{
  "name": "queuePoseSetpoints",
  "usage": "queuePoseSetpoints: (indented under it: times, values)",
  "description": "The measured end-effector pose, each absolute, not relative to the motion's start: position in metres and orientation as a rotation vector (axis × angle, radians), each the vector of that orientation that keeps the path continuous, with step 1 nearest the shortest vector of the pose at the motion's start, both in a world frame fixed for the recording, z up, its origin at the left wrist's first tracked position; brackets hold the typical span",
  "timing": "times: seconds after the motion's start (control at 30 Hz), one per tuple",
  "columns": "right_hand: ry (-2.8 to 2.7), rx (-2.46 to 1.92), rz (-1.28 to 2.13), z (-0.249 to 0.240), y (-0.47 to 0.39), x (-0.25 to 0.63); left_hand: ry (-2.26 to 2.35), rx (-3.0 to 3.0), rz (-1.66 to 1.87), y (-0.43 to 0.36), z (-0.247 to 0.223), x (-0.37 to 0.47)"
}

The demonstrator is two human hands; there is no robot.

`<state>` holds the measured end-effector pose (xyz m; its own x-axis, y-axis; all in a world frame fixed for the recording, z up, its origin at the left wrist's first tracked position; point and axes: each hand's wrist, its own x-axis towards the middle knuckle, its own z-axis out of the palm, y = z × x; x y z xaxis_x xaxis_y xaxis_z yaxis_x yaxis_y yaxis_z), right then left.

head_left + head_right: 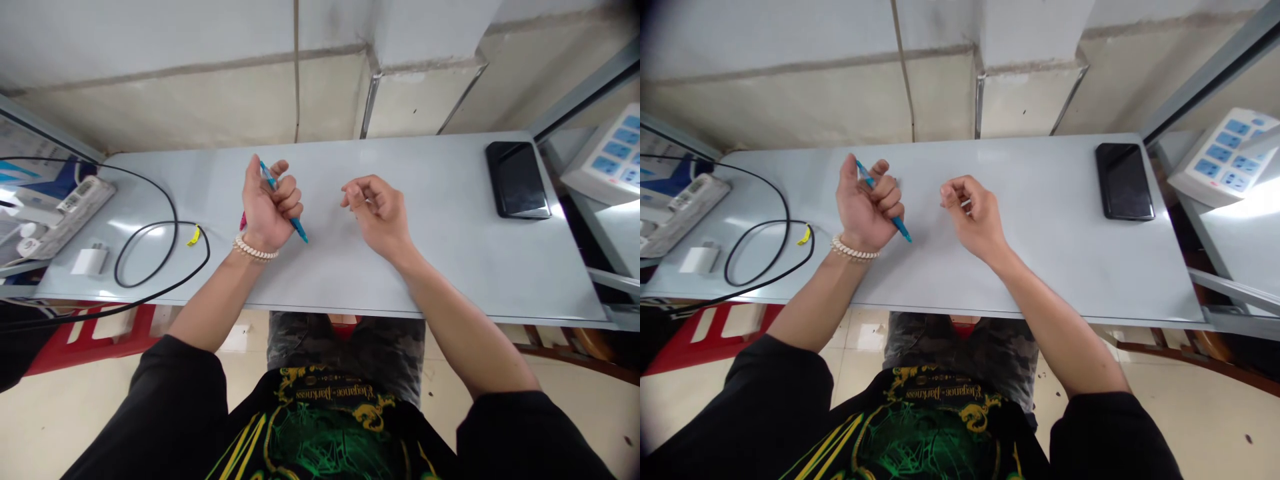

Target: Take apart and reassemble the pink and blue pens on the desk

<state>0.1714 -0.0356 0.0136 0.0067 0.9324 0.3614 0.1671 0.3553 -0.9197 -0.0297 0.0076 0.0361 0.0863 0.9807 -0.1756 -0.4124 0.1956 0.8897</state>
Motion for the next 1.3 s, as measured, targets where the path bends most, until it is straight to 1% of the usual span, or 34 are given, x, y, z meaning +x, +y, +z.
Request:
queuePoseSetpoints:
  times: [0.2,0.4,0.5,0.57,0.7,0.8,0.9,1.0,1.07,1.17,1.3]
  values:
    - [-1.508,-1.052,0.811,0.014,-0.036,0.172,0.876,0.658,1.17,0.01,0.034,-0.035]
    - [-1.544,-1.059,0.764,0.012,-0.039,0.169,0.987,0.832,1.121,0.011,0.025,-0.028]
    - [-1.602,-1.068,0.765,0.006,-0.038,0.167,1.06,1.089,1.166,0.008,0.01,-0.022]
    - [-1.655,-1.072,0.77,-0.001,-0.039,0.163,1.185,1.405,1.163,0.003,-0.001,-0.02]
    - [-1.783,-1.072,0.727,-0.02,-0.043,0.148,1.4,2.039,0.96,-0.006,-0.014,-0.021]
    - [-1.835,-1.117,0.667,-0.031,-0.048,0.138,1.506,2.211,0.898,-0.007,-0.012,-0.036]
    - [-1.903,-1.124,0.654,-0.034,-0.052,0.134,1.736,2.148,0.888,-0.001,-0.001,-0.063]
    - [-2.0,-1.074,0.734,-0.031,-0.054,0.131,2.087,1.912,0.702,0.002,0.011,-0.083]
    - [-2.025,-1.04,0.82,-0.03,-0.054,0.128,2.168,1.862,0.532,-0.002,0.015,-0.082]
    - [-1.978,-1.022,0.925,-0.032,-0.054,0.122,2.117,2.008,0.39,-0.017,0.016,-0.064]
    - [-1.84,-1.007,1.067,-0.038,-0.055,0.121,1.987,2.192,0.368,-0.036,0.01,-0.038]
